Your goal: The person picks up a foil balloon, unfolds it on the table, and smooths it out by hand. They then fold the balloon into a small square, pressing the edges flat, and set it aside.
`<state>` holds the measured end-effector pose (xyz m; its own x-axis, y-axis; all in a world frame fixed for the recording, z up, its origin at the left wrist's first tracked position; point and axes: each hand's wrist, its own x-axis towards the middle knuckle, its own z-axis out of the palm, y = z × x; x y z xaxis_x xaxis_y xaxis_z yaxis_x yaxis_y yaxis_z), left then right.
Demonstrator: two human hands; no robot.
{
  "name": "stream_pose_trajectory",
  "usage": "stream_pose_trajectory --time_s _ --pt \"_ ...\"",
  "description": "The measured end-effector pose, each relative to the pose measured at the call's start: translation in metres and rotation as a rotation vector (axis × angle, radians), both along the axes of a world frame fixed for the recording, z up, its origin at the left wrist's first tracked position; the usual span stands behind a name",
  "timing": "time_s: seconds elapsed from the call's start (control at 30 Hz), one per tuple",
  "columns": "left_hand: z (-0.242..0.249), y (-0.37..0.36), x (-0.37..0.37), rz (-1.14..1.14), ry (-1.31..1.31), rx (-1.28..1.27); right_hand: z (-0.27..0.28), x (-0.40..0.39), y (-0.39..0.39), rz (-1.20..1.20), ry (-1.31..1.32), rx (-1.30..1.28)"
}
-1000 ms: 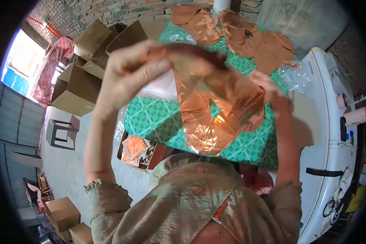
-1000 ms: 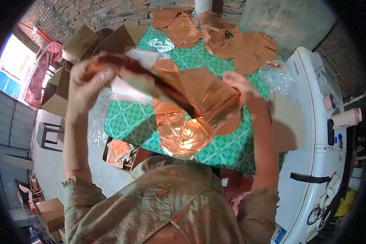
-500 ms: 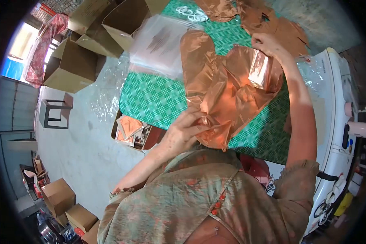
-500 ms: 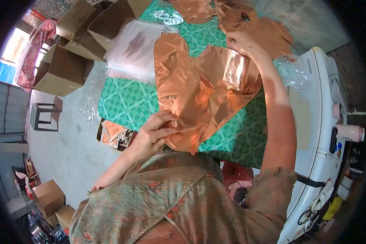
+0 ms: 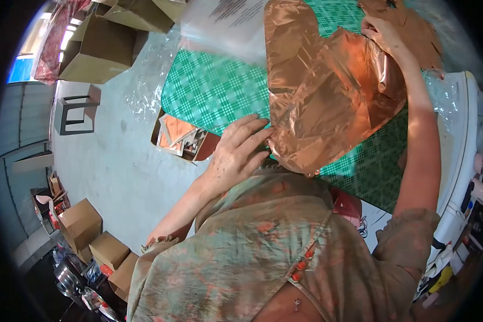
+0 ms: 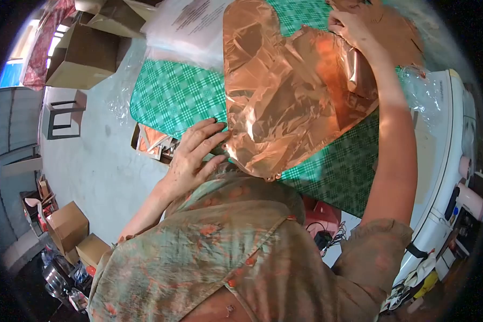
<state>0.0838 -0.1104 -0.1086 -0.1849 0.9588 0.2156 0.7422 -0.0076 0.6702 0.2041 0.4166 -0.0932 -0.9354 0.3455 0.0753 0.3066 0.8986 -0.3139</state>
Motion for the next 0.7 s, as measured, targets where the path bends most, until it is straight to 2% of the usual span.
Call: stream_pose_trajectory --time_s 0.27,0.37,0.5,0.7 --pt "0.008 0.017 -0.015 0.067 0.018 0.070 -0.003 -0.002 0.004 -0.016 0.000 -0.064" --pt "0.009 0.042 -0.028 0.090 0.184 0.100 -0.004 -0.005 0.003 -0.019 0.006 -0.073" --pt "-0.004 0.076 -0.035 0.074 0.269 0.153 -0.007 -0.003 0.001 -0.003 0.058 -0.063" --pt "-0.003 0.070 -0.061 0.144 0.409 0.141 -0.007 -0.001 0.002 -0.035 0.021 -0.127"
